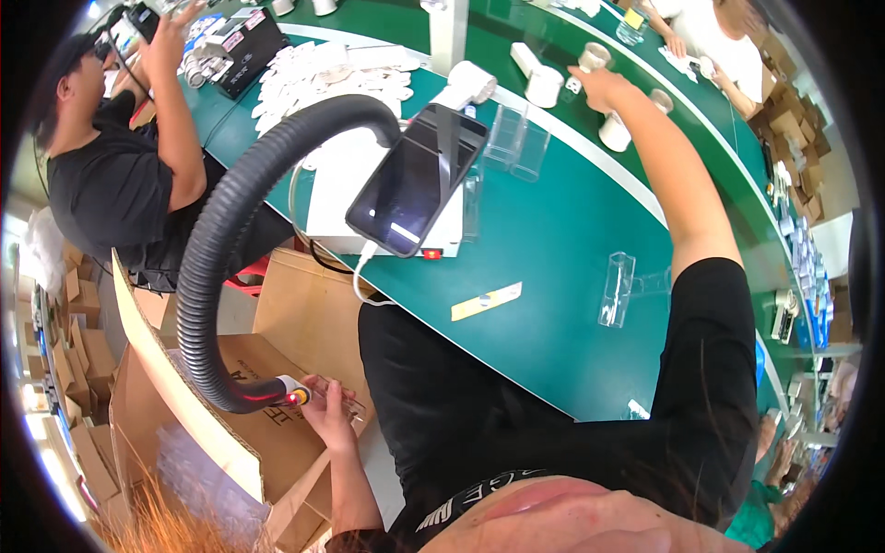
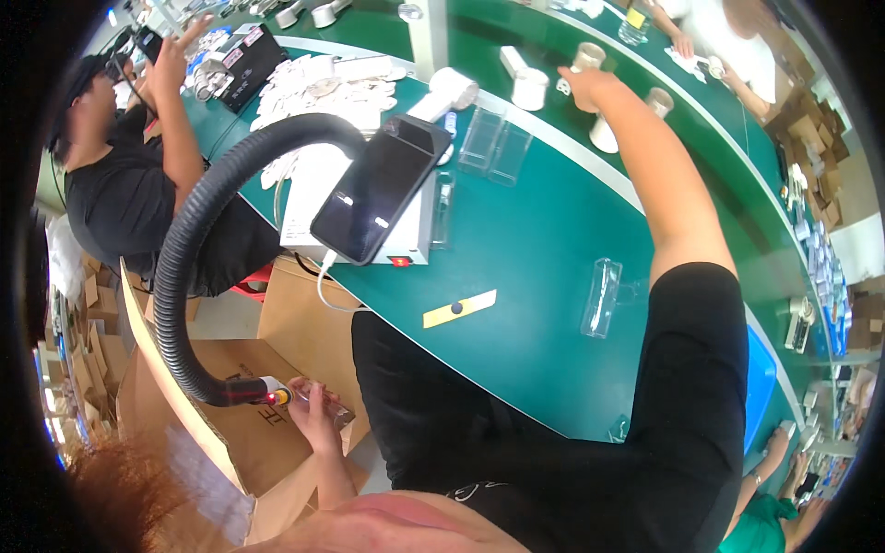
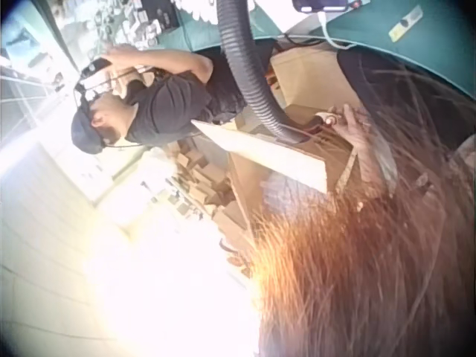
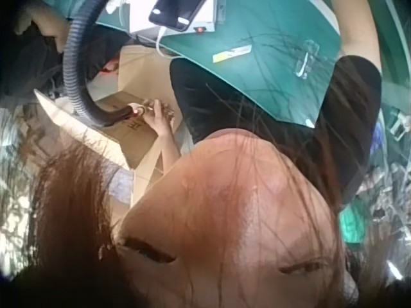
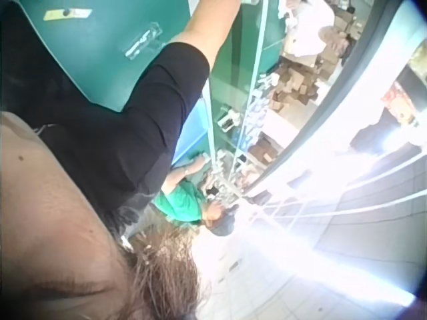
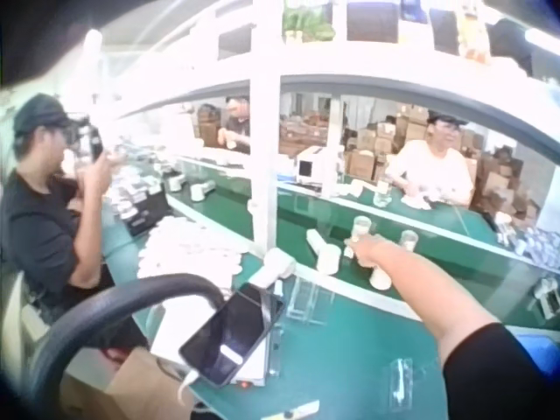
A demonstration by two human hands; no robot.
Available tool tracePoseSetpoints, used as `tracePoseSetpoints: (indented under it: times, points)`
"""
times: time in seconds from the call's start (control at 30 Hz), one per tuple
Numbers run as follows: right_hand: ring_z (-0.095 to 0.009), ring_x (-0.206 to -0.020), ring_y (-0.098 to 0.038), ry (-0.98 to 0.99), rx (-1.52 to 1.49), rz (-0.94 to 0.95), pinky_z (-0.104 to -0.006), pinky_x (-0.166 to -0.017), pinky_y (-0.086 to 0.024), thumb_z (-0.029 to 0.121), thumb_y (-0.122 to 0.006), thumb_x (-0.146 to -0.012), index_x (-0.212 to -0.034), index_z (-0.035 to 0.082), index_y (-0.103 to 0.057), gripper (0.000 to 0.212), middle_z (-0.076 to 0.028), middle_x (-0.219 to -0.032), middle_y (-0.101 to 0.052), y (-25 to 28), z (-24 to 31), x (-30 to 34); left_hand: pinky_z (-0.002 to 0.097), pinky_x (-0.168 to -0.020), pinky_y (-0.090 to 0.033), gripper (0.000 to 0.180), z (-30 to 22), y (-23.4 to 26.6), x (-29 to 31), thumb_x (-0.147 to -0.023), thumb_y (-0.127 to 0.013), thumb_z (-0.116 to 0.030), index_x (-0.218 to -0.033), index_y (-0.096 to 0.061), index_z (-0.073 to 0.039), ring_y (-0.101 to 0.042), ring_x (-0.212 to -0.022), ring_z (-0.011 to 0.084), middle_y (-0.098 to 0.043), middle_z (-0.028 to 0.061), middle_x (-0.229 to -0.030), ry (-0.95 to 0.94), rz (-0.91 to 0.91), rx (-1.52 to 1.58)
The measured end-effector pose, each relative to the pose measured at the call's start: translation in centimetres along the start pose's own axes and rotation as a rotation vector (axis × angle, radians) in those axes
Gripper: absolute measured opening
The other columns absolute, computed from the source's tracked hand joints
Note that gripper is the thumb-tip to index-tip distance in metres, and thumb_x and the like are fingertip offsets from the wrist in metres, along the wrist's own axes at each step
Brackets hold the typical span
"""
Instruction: The person assembles handheld devices by attaching transparent plastic covers onto them by hand and placing the assembled units onto the conveyor belt.
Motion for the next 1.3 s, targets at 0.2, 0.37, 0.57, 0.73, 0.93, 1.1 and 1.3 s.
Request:
tracePoseSetpoints:
  times: [0.2, 0.37, 0.57, 0.73, 0.93, 1.1, 1.3]
  points:
    - [-0.035, -0.116, -0.061, -0.005, 0.037, -0.089, -0.0455, -0.090, -0.052, -0.001, -0.056, -0.082, -0.144, 0.022, -0.038, 0.068, -0.019, -0.131, -0.058, -1.2, -0.9, -2.3, 0.0312, -0.071, -0.052, 0.045, 0.5, 1.4, -2.6, -0.090, -0.060, 0.002, -0.131, -0.041, -0.001, -0.054, -0.085, 0.0140, -0.051, 0.0054, -0.099, -0.125, -0.167, -0.085]
    - [-0.030, -0.090, -0.070, -0.071, -0.309, -0.535, -0.0412, -0.078, -0.055, 0.018, -0.066, -0.086, -0.119, 0.012, -0.060, 0.034, -0.015, -0.100, -0.072, 3.5, -4.0, 1.0, 0.0281, -0.068, -0.049, 0.047, 0.7, 1.6, -4.4, -0.089, -0.061, 0.003, -0.131, -0.041, -0.002, -0.053, -0.083, 0.0125, -0.051, 0.0045, -0.099, -0.172, -0.119, -0.232]
    - [-0.010, -0.070, -0.060, 0.101, -0.660, -0.658, -0.0252, -0.062, -0.045, 0.032, -0.070, -0.088, -0.110, 0.000, -0.066, 0.039, -0.006, -0.081, -0.068, 9.9, -5.0, 15.0, 0.0322, -0.068, -0.049, 0.037, 0.3, -1.3, -4.7, -0.097, -0.058, -0.022, -0.129, -0.044, -0.009, -0.055, -0.077, 0.0177, -0.055, 0.0059, -0.097, 0.111, 0.043, 0.333]
    - [-0.019, -0.100, -0.065, 0.224, -1.453, -0.700, -0.0301, -0.094, -0.048, 0.023, -0.058, -0.095, -0.122, -0.004, -0.058, 0.038, -0.015, -0.112, -0.067, 10.6, 0.7, 29.9, 0.0367, -0.067, -0.049, 0.047, 0.8, -1.1, -4.8, -0.100, -0.046, -0.043, -0.133, -0.050, -0.011, -0.056, -0.075, 0.0231, -0.060, 0.0071, -0.101, 0.342, 0.217, 0.824]
    - [-0.031, -0.077, -0.068, 0.447, -0.714, -0.123, -0.0379, -0.071, -0.054, 0.026, -0.074, -0.082, -0.095, 0.004, -0.053, 0.033, -0.014, -0.085, -0.068, 6.3, 9.5, 42.7, 0.0369, -0.065, -0.049, 0.056, 1.5, 0.0, -4.5, -0.100, -0.042, -0.050, -0.135, -0.050, -0.008, -0.055, -0.075, 0.0233, -0.062, 0.0082, -0.101, 0.435, 0.519, 1.075]
    - [-0.037, -0.069, -0.066, 0.447, -0.388, 0.147, -0.0449, -0.062, -0.051, 0.028, -0.068, -0.083, -0.088, 0.005, -0.054, 0.028, -0.016, -0.074, -0.064, -1.5, 11.9, 44.6, 0.0282, -0.066, -0.046, 0.036, 1.4, -1.0, -4.2, -0.099, -0.056, -0.026, -0.126, -0.046, -0.004, -0.053, -0.074, 0.0143, -0.058, 0.0059, -0.093, 0.038, 0.017, -0.015]
    - [-0.033, -0.095, -0.062, 0.304, -0.271, 0.052, -0.0410, -0.083, -0.048, 0.028, -0.077, -0.074, -0.100, 0.005, -0.059, 0.039, -0.014, -0.097, -0.063, -2.2, 9.8, 46.1, 0.0263, -0.067, -0.043, 0.042, 0.8, -0.1, -5.0, -0.093, -0.067, -0.014, -0.125, -0.044, 0.000, -0.052, -0.076, 0.0102, -0.054, 0.0038, -0.090, -0.237, -0.088, -0.215]
Point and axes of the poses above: each hand's wrist, its own x-axis away from the middle knuckle, its own y-axis out of the back of the hand, z = x × y, the point moved 1 cm from there along -x, towards the middle knuckle
